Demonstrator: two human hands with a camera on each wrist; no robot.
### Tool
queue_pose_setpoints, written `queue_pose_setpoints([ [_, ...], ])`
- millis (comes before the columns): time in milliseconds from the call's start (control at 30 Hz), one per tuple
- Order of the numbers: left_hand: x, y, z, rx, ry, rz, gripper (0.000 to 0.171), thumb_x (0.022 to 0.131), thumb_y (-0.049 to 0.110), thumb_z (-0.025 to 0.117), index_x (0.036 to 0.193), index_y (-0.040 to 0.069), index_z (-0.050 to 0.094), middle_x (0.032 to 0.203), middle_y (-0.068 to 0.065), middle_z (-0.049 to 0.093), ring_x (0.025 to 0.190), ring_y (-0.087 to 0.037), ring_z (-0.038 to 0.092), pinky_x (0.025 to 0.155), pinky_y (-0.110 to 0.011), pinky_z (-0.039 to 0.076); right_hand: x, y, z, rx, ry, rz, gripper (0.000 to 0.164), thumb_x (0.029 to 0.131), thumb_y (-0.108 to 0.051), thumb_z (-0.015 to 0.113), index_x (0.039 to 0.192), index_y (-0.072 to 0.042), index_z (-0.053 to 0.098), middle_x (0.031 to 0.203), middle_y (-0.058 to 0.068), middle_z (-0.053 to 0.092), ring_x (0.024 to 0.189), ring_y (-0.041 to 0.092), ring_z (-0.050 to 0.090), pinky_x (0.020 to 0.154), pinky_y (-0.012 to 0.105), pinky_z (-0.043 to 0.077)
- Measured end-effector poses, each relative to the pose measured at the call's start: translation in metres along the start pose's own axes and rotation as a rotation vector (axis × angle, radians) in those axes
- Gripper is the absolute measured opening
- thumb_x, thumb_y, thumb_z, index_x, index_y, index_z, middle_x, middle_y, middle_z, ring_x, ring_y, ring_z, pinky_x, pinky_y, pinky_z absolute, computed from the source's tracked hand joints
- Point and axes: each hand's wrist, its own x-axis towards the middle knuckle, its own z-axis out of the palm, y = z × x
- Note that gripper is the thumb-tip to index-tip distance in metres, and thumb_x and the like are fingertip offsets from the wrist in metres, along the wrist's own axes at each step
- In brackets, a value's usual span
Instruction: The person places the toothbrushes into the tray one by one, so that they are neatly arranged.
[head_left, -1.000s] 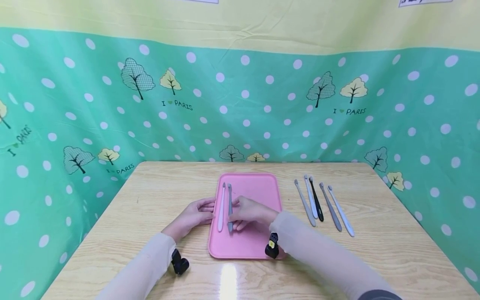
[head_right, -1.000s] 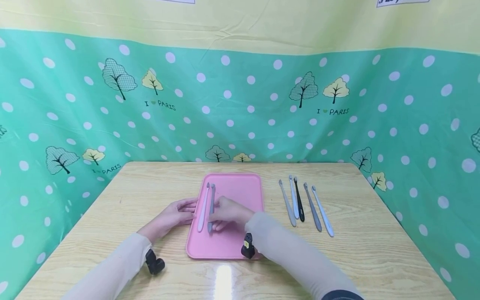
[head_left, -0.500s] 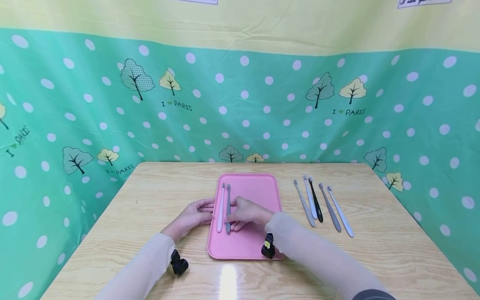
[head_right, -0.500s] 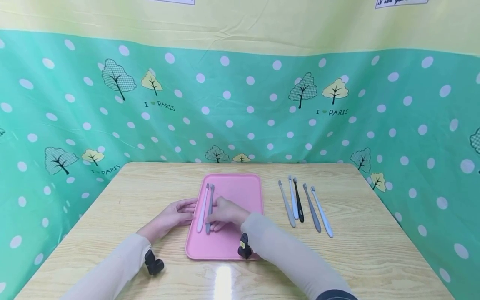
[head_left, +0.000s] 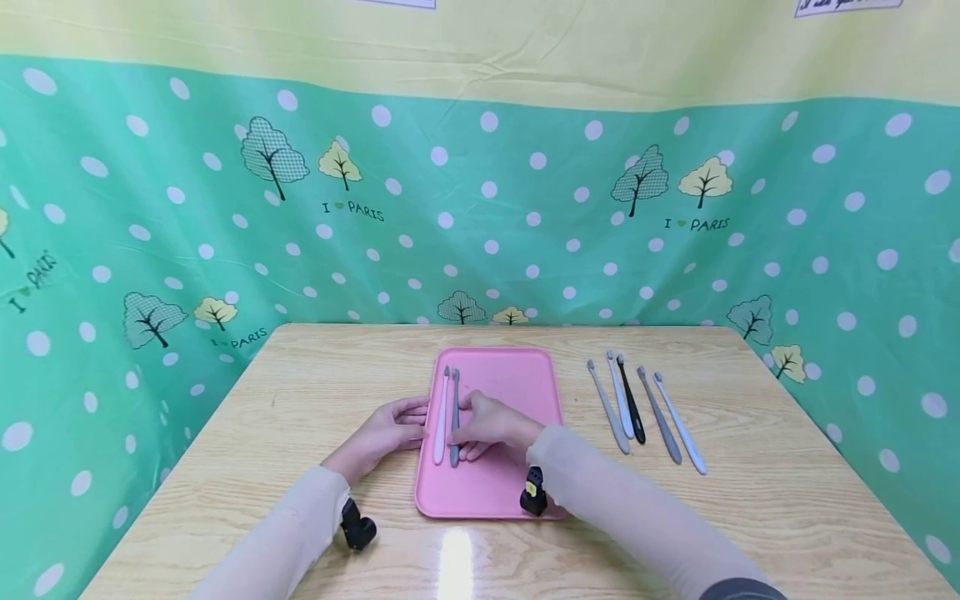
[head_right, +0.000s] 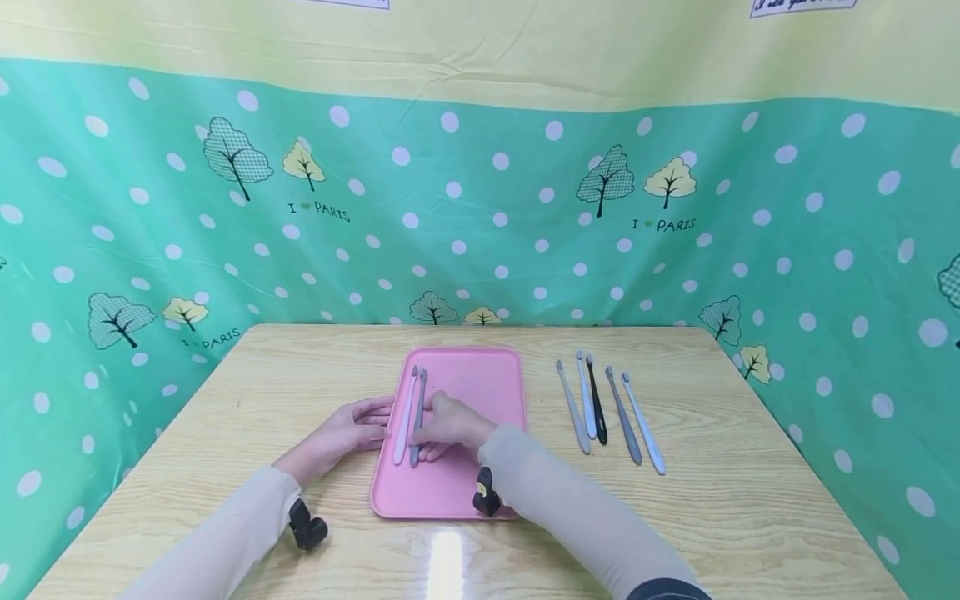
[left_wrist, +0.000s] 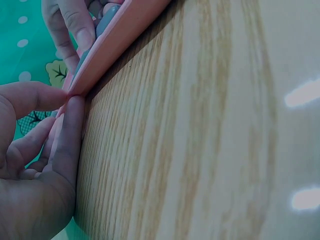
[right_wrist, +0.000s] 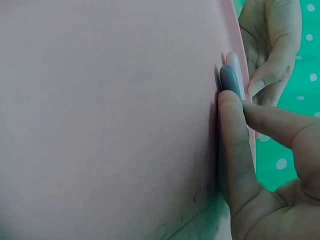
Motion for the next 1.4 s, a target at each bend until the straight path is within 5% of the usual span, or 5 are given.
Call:
queue_pose_setpoints([
  [1400,0.0004,-0.0024,-0.0010,-0.020,-0.034,0.037,0.065,0.091,-0.006,0.061,0.150,-0.008,0.035,0.137,-0.029,0.050,0.118,-0.031,0.059,0.097,-0.036,0.056,-0.0032,0.0042,-0.0034,0.073,-0.022,-0.025,0.074,0.087,-0.008,0.076,0.145,0.004,0.033,0.078,0.022,0.071,0.055,0.020,0.067,0.049,0.029,0.060],
])
